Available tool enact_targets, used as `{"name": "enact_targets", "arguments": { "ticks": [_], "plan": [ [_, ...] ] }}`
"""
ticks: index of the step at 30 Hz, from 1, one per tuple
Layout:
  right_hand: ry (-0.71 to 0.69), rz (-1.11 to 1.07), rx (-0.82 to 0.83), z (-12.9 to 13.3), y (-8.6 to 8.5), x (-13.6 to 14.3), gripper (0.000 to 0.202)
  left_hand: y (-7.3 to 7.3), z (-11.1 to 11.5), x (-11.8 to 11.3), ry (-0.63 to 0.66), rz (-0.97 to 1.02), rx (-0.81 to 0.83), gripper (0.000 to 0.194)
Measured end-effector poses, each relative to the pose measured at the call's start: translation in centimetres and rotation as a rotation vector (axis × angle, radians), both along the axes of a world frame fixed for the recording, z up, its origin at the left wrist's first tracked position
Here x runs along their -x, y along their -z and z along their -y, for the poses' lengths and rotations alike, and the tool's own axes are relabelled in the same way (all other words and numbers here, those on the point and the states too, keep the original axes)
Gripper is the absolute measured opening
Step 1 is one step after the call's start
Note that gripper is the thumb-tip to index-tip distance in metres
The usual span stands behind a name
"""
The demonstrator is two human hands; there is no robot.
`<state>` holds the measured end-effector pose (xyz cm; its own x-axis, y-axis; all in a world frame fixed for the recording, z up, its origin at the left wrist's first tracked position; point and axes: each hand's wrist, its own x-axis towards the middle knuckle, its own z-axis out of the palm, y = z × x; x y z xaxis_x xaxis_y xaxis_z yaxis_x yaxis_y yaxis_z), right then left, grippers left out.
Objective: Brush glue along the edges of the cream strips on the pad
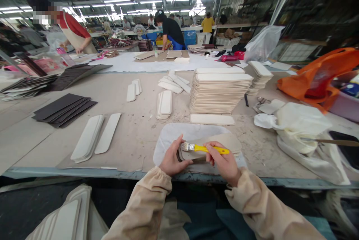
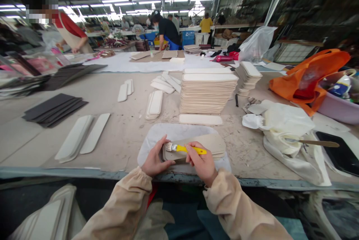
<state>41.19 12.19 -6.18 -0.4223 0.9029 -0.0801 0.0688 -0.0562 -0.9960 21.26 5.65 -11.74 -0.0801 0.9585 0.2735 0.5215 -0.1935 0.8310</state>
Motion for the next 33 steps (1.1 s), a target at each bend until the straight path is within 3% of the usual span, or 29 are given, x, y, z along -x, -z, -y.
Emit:
{"name": "enact_targets", "arguments": {
  "ticks": [7,19,27,30,33],
  "plan": [
    [0.109,0.074,-0.055,-0.6,-0.1,-1.6,0.036,-0.5,0.0,0.0,-0.004,-0.034,-0.003,0.094],
    [0.424,0.255,-0.147,-3.0,-0.1,-8.7,0.035,-1.1,0.0,-0.1,-0.029,-0.106,0.029,0.088],
    [0.604,0.356,-0.237,-3.8,-0.2,-11.0,0.034,-1.1,0.0,-0.2,-0.033,-0.103,0.045,0.086],
    [0.564,0.212,-0.218,-2.8,-0.3,-10.1,0.034,-1.0,0.0,-0.2,-0.031,-0.100,0.040,0.086],
    [0.407,-0.009,-0.131,-1.1,-0.3,-7.8,0.035,-1.0,0.0,-0.1,-0.024,-0.098,0.029,0.088]
  ]
}}
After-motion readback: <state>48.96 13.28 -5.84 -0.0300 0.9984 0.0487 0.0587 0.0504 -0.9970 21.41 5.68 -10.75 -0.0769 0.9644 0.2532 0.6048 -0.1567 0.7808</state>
